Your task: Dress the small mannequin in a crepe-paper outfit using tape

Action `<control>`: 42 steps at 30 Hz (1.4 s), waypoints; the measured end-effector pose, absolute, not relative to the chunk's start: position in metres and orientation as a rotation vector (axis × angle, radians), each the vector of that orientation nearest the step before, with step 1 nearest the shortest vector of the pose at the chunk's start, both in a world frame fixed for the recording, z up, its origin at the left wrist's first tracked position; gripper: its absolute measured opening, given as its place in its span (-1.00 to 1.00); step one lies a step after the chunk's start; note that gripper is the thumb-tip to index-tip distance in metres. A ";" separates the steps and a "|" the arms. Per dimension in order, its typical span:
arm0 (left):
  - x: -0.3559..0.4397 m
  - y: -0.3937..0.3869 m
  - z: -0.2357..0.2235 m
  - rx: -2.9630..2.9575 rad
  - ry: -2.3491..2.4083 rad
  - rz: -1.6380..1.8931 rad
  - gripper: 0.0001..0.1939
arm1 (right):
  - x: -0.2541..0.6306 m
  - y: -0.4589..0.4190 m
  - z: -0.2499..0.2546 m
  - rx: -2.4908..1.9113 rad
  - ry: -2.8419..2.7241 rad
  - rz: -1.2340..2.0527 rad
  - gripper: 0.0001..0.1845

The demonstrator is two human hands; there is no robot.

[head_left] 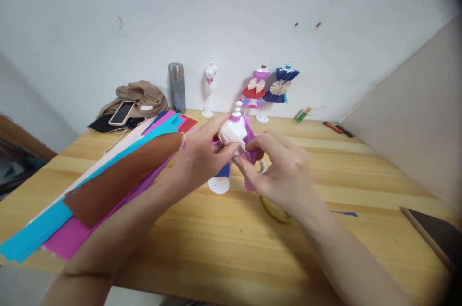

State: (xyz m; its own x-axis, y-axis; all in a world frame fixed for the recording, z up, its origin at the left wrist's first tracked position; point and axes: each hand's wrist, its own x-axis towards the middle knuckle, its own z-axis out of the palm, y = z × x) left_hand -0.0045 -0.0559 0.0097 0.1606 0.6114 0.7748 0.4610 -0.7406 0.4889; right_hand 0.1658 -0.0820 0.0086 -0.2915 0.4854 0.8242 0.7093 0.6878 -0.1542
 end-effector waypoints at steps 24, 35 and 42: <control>-0.001 -0.055 0.001 2.293 0.984 1.503 -0.45 | 0.177 -0.082 0.021 -0.789 -2.047 0.096 -0.85; 0.002 -0.054 -0.001 2.224 0.961 1.503 -0.26 | 0.177 -0.081 0.020 -0.819 -2.068 0.048 -0.81; 0.002 -0.054 -0.005 2.288 1.020 1.520 -0.19 | 0.174 -0.081 0.018 -0.809 -1.963 0.024 -0.76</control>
